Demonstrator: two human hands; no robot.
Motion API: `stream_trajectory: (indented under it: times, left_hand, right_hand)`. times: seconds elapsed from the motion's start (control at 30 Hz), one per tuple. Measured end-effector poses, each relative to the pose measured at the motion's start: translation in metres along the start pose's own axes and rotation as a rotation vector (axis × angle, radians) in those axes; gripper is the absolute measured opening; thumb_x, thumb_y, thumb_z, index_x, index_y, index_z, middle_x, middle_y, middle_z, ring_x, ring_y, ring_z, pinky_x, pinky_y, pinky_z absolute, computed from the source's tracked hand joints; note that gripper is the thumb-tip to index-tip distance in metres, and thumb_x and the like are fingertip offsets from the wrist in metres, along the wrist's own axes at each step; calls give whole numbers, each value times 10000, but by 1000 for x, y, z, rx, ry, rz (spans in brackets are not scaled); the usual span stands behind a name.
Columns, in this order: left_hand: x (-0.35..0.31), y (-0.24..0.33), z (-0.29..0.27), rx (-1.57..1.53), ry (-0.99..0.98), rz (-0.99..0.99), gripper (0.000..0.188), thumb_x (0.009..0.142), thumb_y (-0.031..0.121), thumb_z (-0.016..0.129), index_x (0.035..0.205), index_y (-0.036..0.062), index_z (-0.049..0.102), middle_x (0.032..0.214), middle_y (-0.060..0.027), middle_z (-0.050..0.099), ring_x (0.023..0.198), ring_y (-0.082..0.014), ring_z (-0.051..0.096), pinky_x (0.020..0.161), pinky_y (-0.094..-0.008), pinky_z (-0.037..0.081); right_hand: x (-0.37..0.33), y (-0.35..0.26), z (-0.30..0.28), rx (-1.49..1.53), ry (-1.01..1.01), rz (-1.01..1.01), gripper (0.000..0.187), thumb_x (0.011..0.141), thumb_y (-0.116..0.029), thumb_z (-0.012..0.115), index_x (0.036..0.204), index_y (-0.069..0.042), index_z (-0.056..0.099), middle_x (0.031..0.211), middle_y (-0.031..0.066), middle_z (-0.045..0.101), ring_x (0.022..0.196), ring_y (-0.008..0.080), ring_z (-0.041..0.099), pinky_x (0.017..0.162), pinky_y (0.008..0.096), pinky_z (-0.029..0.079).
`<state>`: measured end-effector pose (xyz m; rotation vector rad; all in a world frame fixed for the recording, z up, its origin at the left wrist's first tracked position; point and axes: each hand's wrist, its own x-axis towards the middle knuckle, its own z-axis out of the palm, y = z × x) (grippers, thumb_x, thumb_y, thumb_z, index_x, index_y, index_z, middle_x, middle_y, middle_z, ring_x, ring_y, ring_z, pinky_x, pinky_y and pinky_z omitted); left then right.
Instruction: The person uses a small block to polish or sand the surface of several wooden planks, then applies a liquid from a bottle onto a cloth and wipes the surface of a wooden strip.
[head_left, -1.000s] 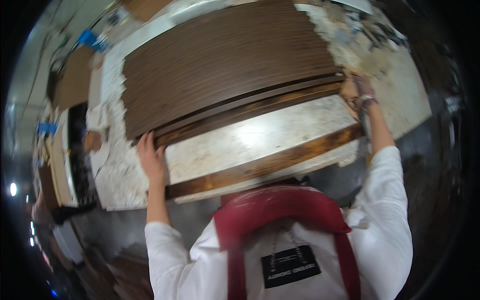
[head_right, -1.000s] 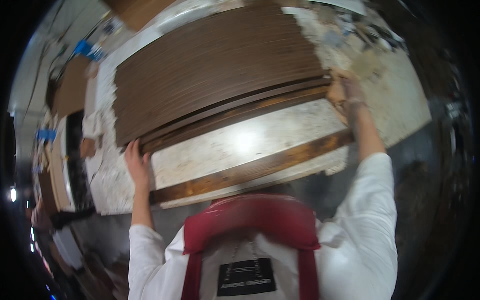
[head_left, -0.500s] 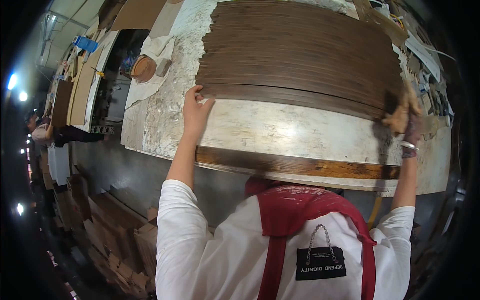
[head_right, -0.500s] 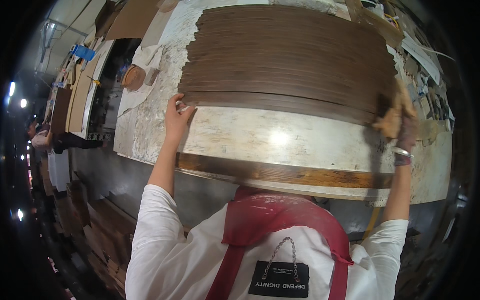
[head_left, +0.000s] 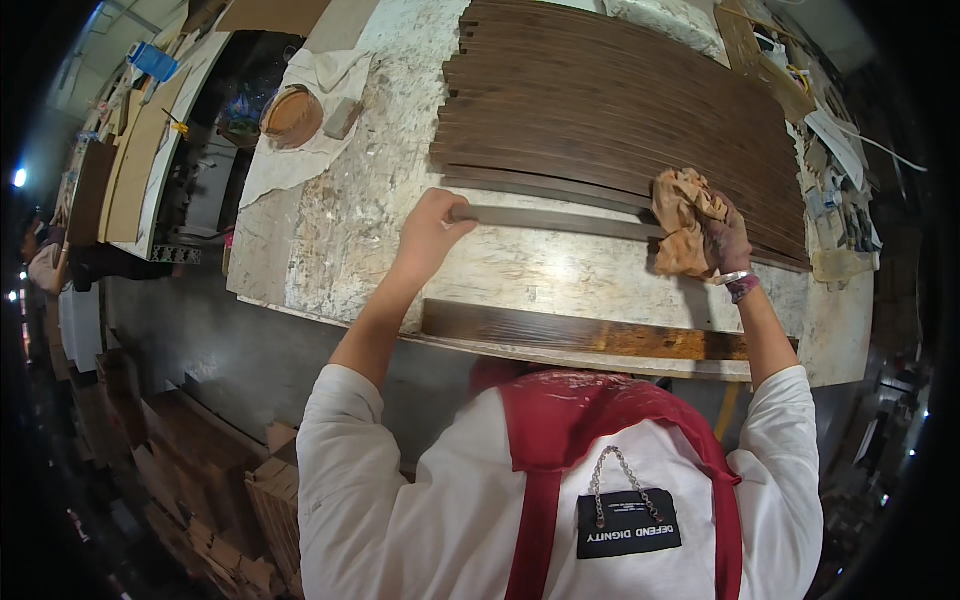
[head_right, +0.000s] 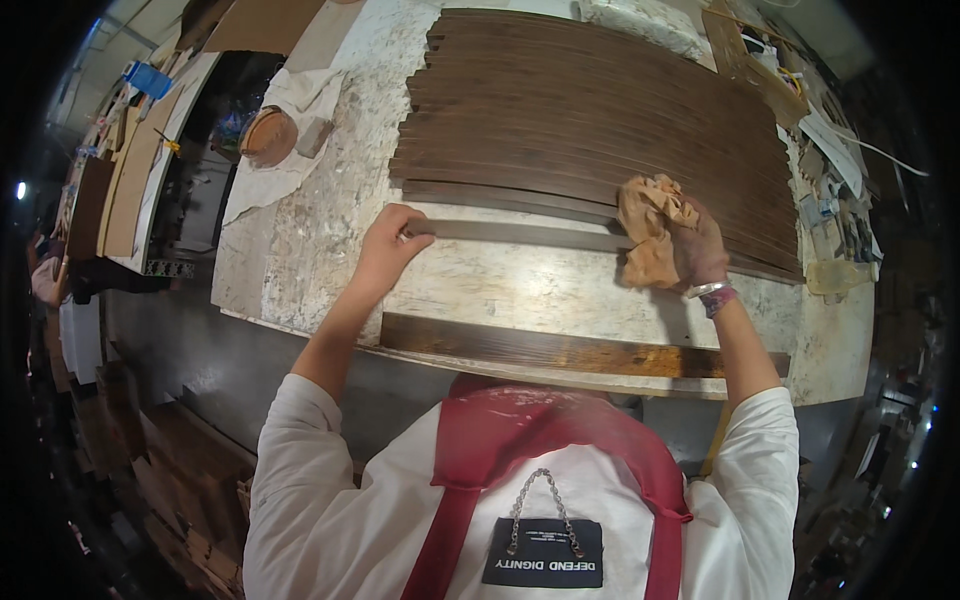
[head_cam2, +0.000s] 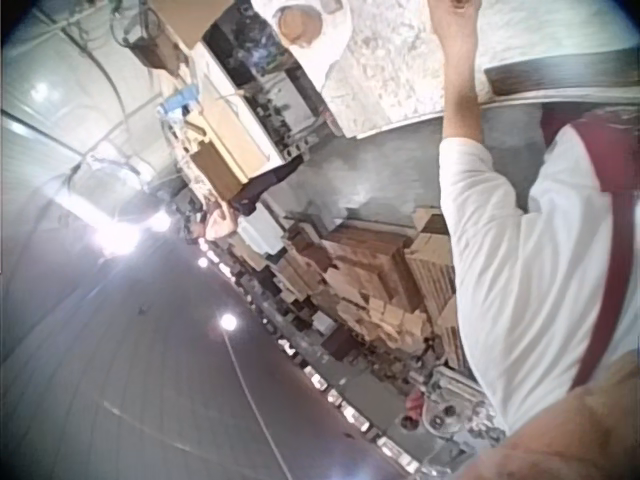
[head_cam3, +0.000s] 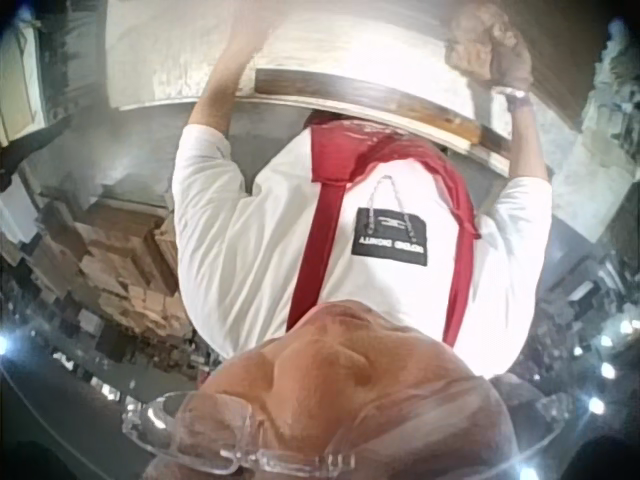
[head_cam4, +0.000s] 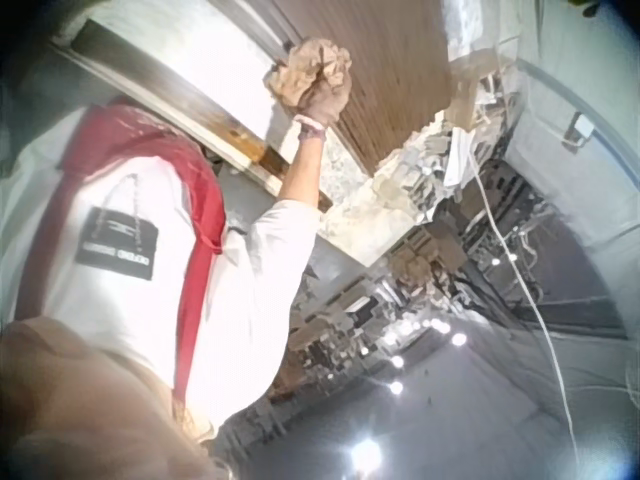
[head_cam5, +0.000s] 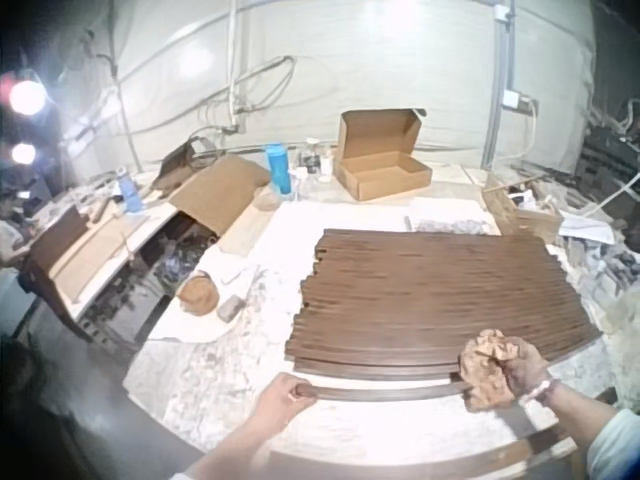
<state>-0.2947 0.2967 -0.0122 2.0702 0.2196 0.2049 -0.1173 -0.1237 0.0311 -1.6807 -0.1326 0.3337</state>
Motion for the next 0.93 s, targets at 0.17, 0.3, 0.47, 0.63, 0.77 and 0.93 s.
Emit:
stream_trajectory:
  times: [0.17,0.3,0.47,0.63,0.77,0.93]
  left_hand:
    - [-12,-3,0,72,-76,-73,287,751,114,745,1009,32,649,980,-105,602,861,-204,579,783,-305,477]
    - [-4,15,11,-79,52,77,276,763,193,743,990,54,668,921,-117,629,877,-279,593,824,-359,475]
    - [-10,5,-1,100,-27,41,271,721,214,775,918,54,683,887,-78,636,1060,-261,522,920,-383,426]
    - [-6,-13,11,222,-19,56,174,797,102,680,955,28,681,1117,-87,588,1136,-280,501,951,-399,419]
    - [-4,5,8,-144,-35,-231,220,805,171,714,984,44,698,1108,-79,586,1180,-272,478,980,-411,401]
    - [-10,0,11,110,-17,6,234,688,161,790,901,83,731,1025,-128,607,1082,-270,518,893,-375,447]
  right_hand:
    - [-25,-76,139,-766,-235,-684,413,767,-5,656,1173,-64,615,1140,122,631,1134,248,579,983,365,472]
    - [-17,-55,264,-1037,-645,-931,235,742,-135,655,973,-91,647,854,95,620,862,283,622,735,425,494]
    - [-9,-43,188,-977,-682,-1070,219,745,-145,641,961,-122,668,876,47,629,801,236,633,656,373,517]
    - [-9,-49,245,-801,-731,-1077,204,739,-138,663,938,-120,624,853,54,608,772,248,621,654,380,507]
    - [-10,-51,255,-850,-730,-1113,219,717,-153,678,927,-114,631,863,50,624,791,248,631,669,383,512]
    - [-16,-50,185,-1102,-714,-998,237,728,-130,670,965,-136,669,887,59,653,818,257,649,672,364,528]
